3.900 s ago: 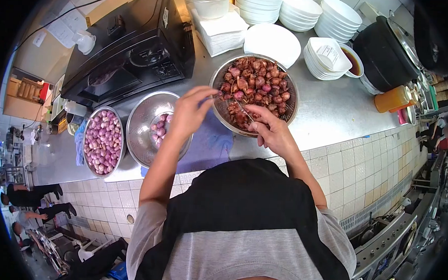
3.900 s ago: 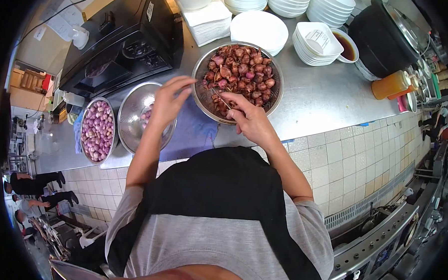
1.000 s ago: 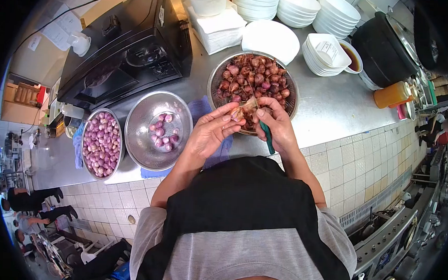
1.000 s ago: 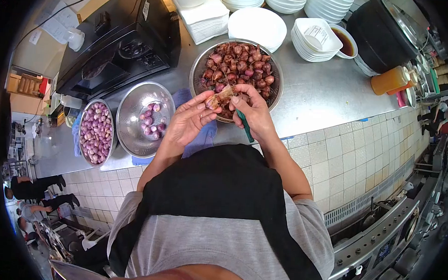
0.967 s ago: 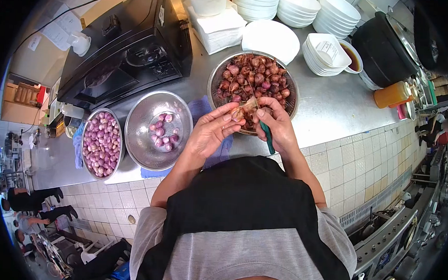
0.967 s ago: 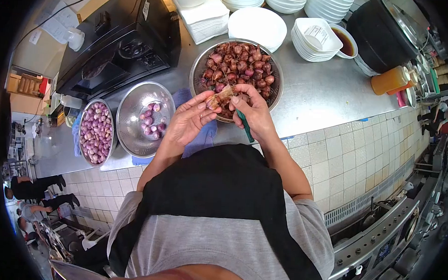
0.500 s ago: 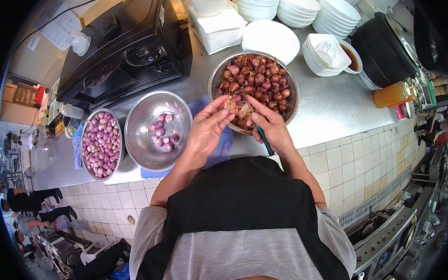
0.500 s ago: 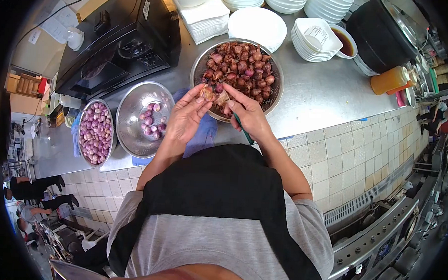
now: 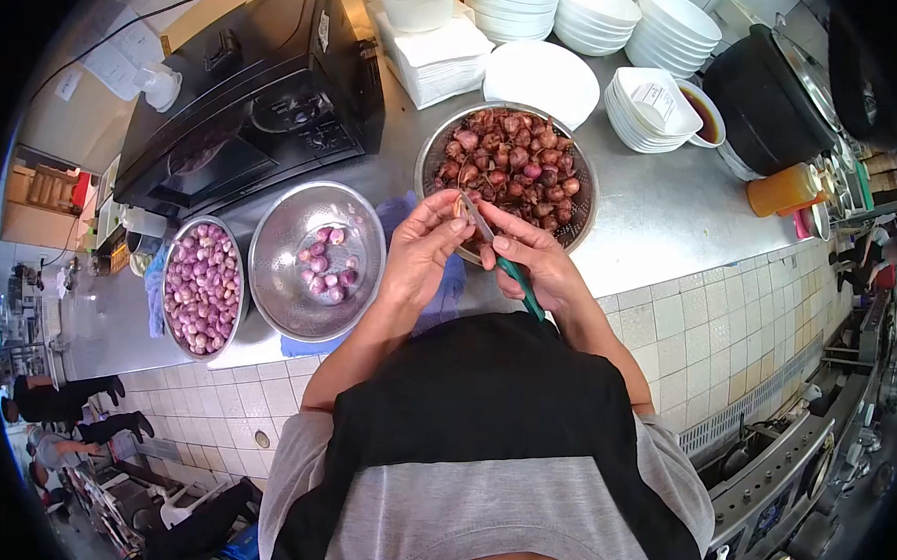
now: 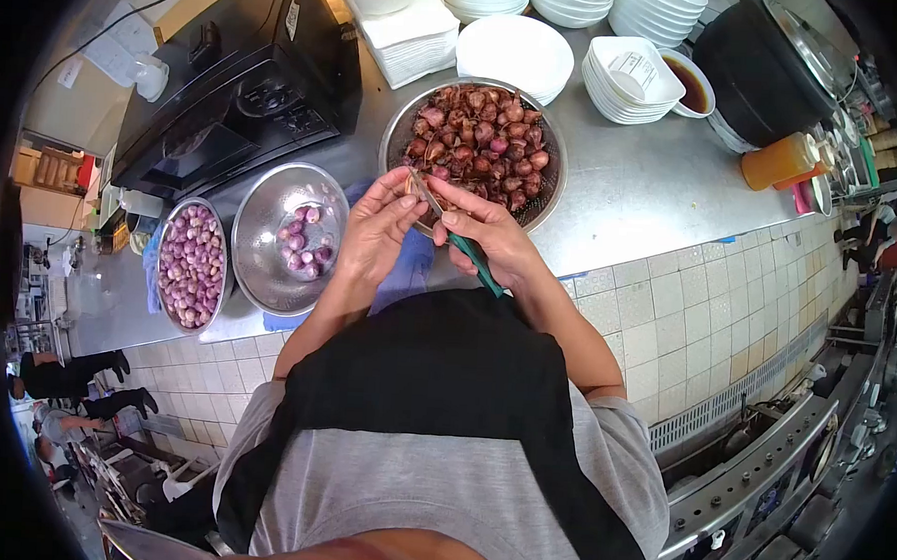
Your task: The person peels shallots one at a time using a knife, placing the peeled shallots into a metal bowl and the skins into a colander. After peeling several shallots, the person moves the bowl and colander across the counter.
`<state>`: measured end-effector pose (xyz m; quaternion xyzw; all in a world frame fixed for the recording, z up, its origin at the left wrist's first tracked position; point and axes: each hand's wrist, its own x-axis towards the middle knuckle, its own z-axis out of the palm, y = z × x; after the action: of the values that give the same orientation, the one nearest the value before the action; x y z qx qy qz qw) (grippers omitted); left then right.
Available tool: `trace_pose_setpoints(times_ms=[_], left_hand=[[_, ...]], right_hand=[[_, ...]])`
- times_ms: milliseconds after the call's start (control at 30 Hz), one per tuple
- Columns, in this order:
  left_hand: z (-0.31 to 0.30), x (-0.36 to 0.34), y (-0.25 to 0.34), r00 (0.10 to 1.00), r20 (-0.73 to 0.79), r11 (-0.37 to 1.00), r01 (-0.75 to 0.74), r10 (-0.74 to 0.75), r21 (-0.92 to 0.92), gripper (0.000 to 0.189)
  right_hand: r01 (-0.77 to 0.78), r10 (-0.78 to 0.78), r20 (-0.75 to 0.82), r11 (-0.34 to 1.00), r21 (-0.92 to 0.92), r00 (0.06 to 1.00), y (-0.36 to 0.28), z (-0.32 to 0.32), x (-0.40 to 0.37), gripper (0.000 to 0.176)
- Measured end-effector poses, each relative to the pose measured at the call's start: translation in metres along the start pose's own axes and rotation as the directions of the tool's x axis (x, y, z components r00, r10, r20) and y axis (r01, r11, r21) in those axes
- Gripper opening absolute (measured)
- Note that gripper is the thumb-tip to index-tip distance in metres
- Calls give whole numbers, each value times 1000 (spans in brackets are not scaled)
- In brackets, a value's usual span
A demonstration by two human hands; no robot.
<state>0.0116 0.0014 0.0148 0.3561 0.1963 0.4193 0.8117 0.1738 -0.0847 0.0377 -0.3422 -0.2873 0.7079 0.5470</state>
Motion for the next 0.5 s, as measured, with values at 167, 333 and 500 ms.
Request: trace_pose_setpoints(times_ms=[167, 333, 500], left_hand=[[-3, 0, 1, 996, 44, 994, 78, -75, -80, 34], [3, -1, 7, 991, 52, 975, 133, -126, -178, 36], [-4, 1, 2, 996, 14, 984, 91, -89, -155, 36]], right_hand=[[-38, 38, 7, 995, 89, 999, 2, -7, 1, 47], [-26, 23, 22, 993, 118, 999, 2, -10, 1, 46], [51, -54, -32, 995, -82, 998, 2, -1, 0, 46]])
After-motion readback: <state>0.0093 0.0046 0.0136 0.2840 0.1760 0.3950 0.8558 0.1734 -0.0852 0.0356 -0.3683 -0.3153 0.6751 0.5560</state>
